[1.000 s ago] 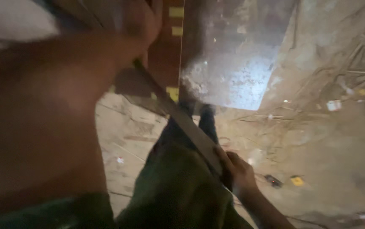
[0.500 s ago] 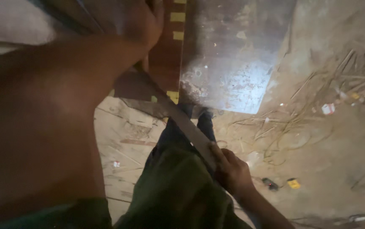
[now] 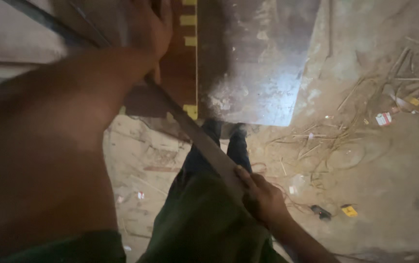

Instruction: The person sands a wooden frame using a hand saw, moving it back and forth along the edges. They then use a pencil to mark the wood and continue sanding.

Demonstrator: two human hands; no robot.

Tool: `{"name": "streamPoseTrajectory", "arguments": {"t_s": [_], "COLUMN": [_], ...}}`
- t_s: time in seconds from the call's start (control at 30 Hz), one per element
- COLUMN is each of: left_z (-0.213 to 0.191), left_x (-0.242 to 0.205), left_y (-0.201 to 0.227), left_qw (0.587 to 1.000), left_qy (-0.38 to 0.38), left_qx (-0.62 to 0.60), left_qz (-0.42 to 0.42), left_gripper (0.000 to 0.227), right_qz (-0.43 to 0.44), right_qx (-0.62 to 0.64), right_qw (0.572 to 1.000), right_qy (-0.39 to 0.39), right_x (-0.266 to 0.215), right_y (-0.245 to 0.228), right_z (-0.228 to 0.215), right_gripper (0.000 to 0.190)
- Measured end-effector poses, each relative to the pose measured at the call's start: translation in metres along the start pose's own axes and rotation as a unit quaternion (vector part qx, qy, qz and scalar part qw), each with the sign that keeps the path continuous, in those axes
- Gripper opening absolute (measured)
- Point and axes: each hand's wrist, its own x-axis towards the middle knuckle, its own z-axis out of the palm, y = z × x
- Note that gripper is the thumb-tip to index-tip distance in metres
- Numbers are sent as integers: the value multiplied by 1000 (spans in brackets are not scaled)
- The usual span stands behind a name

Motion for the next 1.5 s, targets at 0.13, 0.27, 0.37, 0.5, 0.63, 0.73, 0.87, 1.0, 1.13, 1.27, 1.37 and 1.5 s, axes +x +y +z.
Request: {"name": "streamPoseTrajectory", "arguments": {"t_s": [0.13, 0.27, 0.37, 0.5, 0.63, 0.73, 0.87, 1.0, 1.13, 1.27, 1.37, 1.5], "left_z": [34, 70, 62, 55, 49, 57, 81, 74, 82, 93, 79, 82], "left_x": [17, -16, 5, 5, 11, 11, -18, 12, 9, -12, 6, 0], "left_y": [-36, -62, -60, -49, -49, -55, -57, -62, -79, -87, -86, -81], "left_qw": [989, 997, 999, 992, 999, 995, 996, 997, 999, 999, 999, 1000], "left_qy": [-142, 34, 24, -64, -33, -96, -63, -47, -19, -30, -19, -13], "left_qx": [35, 69, 44, -80, 38, -21, -62, 35, 11, 2, 17, 12], "left_qz": [-28, 4, -8, -78, 3, -34, -29, -51, 24, 30, 33, 22], "left_gripper": [74, 68, 64, 56, 53, 50, 49, 51, 47, 45, 43, 43], "right_qz": [-61, -36, -82, -66, -61, -68, -67, 47, 43, 12, -12, -70], "right_qx": [2, -16, 28, 63, 65, 81, -43, -2, -23, 32, 33, 23], "right_qw": [998, 999, 993, 994, 995, 994, 996, 999, 999, 999, 998, 994], "right_qy": [15, 32, 82, 56, 39, 33, -34, -9, -1, 22, 50, 82], "right_x": [4, -5, 7, -17, -29, -31, -38, -25, -37, -37, -26, -83], "right_y": [13, 10, 8, 8, 20, 33, 38, 30, 27, 19, 36, 91], "right_z": [-2, -2, 2, -2, -8, 6, 42, 58, 31, 21, 33, 35], "right_gripper": [84, 79, 75, 78, 82, 85, 81, 69, 70, 71, 71, 78]}}
